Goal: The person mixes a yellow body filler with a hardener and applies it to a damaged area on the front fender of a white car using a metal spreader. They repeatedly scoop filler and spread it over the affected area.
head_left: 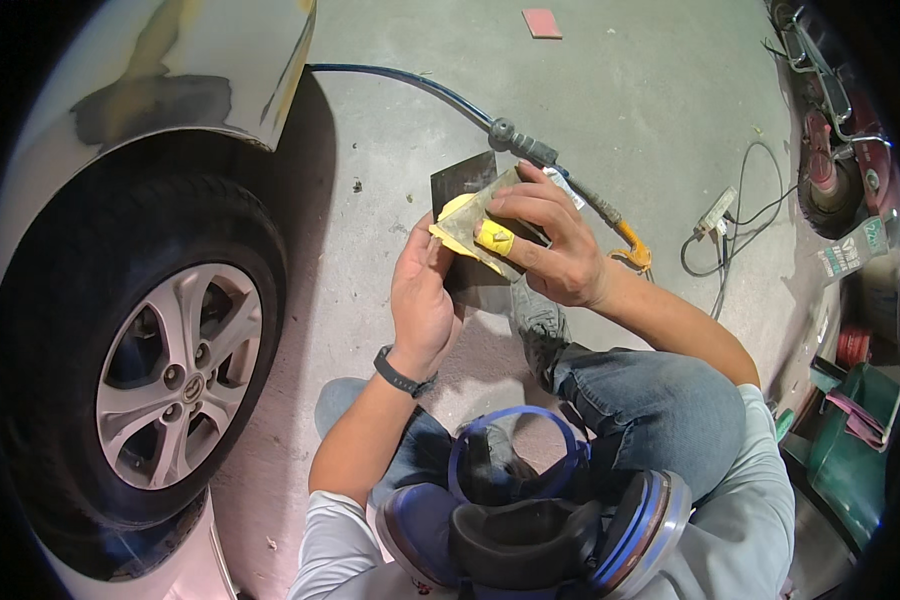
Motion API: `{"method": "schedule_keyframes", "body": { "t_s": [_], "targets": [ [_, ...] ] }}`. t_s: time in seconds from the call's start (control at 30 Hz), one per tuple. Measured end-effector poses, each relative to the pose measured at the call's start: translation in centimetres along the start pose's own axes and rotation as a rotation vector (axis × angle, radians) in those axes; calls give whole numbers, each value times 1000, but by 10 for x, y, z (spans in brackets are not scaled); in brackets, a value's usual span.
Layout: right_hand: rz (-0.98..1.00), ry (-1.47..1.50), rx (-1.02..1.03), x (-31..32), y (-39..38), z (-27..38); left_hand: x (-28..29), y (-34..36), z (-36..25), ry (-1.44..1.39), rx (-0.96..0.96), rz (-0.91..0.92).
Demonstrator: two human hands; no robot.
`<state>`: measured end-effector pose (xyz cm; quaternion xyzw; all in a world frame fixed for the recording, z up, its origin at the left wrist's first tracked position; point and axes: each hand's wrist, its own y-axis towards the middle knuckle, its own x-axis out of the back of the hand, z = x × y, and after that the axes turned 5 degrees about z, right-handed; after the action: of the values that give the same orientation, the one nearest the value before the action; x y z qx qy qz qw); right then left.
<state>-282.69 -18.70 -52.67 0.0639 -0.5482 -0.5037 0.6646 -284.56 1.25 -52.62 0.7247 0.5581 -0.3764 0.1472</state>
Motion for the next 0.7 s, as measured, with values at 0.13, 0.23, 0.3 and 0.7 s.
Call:
{"method": "schedule_keyframes", "body": {
  "t_s": [0.13,0.23,0.3,0.7],
  "targets": [
    [-19,24,19,-3,-5,5,-7,-13,-4,-10,-5,-23],
    [2,24,45,2,-12,3,-8,-18,-9,-37,-18,18],
    [41,36,63,8,-16,0,-8,-18,-11,6,14,13],
    [207,36,78,30,-38,-13,2,-15,1,52,104,40]
  ]
}}
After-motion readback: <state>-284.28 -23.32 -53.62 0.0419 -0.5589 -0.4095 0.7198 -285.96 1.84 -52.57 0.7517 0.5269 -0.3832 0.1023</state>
